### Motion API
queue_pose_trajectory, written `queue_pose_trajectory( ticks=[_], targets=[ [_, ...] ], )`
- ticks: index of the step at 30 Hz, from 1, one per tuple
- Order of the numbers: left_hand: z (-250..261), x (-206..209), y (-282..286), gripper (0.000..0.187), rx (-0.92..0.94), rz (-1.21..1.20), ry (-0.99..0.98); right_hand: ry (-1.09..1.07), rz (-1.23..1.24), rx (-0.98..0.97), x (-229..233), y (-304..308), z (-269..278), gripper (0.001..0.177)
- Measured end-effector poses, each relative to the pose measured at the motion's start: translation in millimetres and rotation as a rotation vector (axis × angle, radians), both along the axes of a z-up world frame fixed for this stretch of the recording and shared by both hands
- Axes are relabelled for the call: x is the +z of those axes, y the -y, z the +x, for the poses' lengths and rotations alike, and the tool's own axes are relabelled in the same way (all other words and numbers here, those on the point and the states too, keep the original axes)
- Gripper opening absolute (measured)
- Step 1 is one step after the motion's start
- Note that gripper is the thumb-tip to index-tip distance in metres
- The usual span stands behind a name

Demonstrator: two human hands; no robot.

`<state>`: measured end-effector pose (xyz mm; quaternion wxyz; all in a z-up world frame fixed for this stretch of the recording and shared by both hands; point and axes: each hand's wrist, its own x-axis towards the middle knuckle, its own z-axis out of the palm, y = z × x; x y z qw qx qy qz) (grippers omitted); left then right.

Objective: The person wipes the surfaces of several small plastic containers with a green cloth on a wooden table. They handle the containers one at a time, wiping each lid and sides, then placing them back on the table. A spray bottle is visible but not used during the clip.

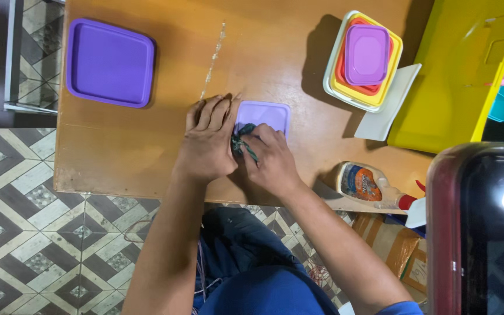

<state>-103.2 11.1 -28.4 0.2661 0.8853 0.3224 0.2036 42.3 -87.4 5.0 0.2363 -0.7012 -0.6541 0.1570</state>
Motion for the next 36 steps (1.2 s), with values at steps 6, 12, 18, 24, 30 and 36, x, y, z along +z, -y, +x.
queue_pose_trajectory(
  ticks=[6, 12, 18, 24, 30, 36],
  targets=[
    [0, 4, -6, 0.08, -0.026, 0.011, -0.003, 0.044, -0.004, 0.0, 5, 7, -3, 0.023],
    [1, 6, 9, 0.096, 0.007, -0.014, -0.134, 0.144, -0.035, -0.205, 10, 35, 6, 0.022],
    [1, 1, 35, 0.099, 0.092, -0.101, -0.214, 0.242, 0.04, -0.343, -9, 20, 4, 0.021],
    [-3, -6, 37, 0.099, 0.098, 0.087, -0.363, 0.157, 0.017, -0.162, 1, 27, -10, 0.055],
    [-1, 13, 29, 0.133, 0.032, -0.208, -0.309, 0.087, 0.021, -0.117, 12, 37, 19, 0.059],
    [2, 13, 29, 0.124, 0.05, -0.185, -0.312, 0.109, 0.057, -0.334, -13, 7, 9, 0.054]
  ],
)
